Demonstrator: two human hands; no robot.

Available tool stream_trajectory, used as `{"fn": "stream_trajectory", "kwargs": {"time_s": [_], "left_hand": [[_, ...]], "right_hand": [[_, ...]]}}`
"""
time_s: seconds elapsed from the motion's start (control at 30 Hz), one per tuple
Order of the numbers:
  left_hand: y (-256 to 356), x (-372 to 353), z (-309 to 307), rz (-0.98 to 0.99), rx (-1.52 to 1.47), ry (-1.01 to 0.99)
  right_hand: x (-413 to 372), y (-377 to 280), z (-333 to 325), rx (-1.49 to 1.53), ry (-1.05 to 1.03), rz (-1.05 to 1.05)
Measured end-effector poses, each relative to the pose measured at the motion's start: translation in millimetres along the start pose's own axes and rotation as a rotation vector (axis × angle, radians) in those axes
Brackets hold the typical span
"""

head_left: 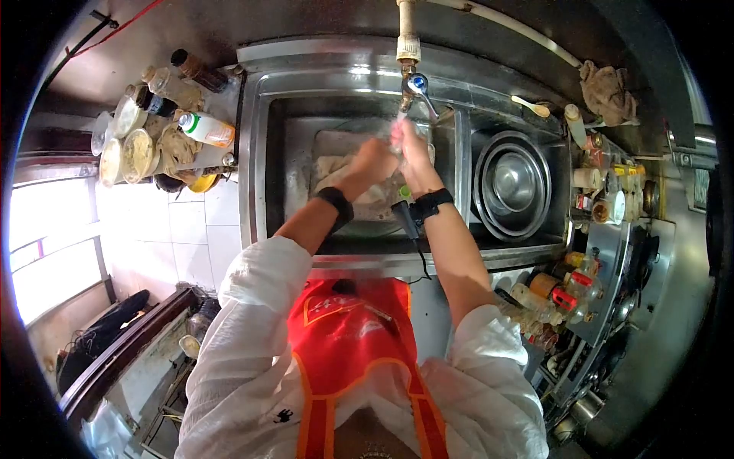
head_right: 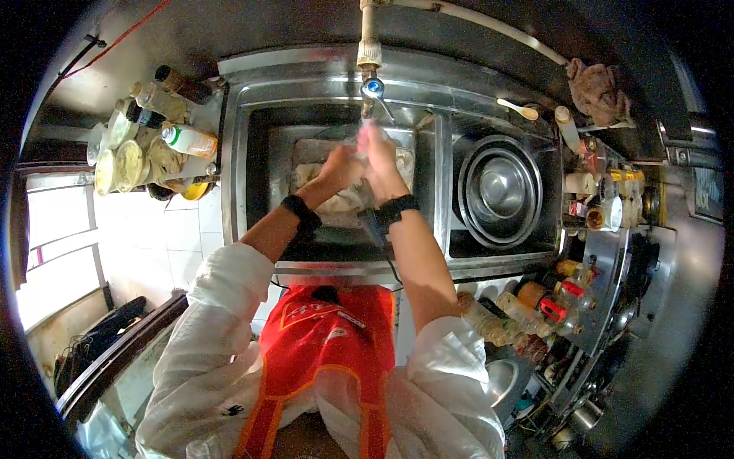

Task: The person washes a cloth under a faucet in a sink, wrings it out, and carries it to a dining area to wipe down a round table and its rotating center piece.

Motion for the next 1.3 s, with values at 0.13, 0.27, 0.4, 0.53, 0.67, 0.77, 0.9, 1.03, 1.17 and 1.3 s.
{"fn": "stream_trajectory", "kwargs": {"time_s": [0.13, 0.27, 0.4, 0.53, 0.67, 0.77, 0.9, 1.03, 1.17, 1.3], "left_hand": [[10.4, 0.6, -7.0, 0.205, 0.047, 0.092], [31.1, -7.9, -11.4, 0.436, 0.232, 0.109], [41.5, -9.3, -22.8, 0.366, 0.323, 0.107], [53.9, -11.0, -45.0, 0.336, 0.003, 0.208], [46.5, -4.5, -50.5, 0.415, -0.086, 0.114], [45.5, -8.2, -58.7, 0.419, 0.045, 0.228], [41.0, -12.4, -45.4, 0.571, -0.081, 0.148], [38.5, -26.8, -40.8, 0.396, -0.564, -0.129], [34.2, -37.7, -16.8, -0.142, -1.039, -0.439], [32.6, -30.8, -2.7, -0.059, -1.271, -0.408]], "right_hand": [[17.0, 0.5, -4.0, -0.003, 0.048, -0.017], [8.3, -11.1, 5.8, 0.121, 0.126, -0.017], [13.8, -9.9, 6.5, 0.396, -0.129, -0.031], [-4.8, -32.6, 8.5, 0.345, 0.008, -0.091], [-9.3, -44.1, 2.4, 0.176, -0.034, -0.22], [-30.1, -44.5, 6.6, 0.178, -0.039, -0.084], [-32.8, -23.4, 16.4, 0.295, -0.115, -0.062], [-39.9, -21.9, 6.3, 0.296, -0.103, -0.178], [-51.9, -23.1, 15.1, 0.395, -0.081, -0.126], [-20.0, -10.3, -10.1, -0.52, 0.043, -0.297]]}}
Point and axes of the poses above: each hand's wrist, its own x-axis towards the middle knuckle, its own z-axis out of the palm, y = z × x, the point moved 6 cm from there along x, towards the middle knuckle
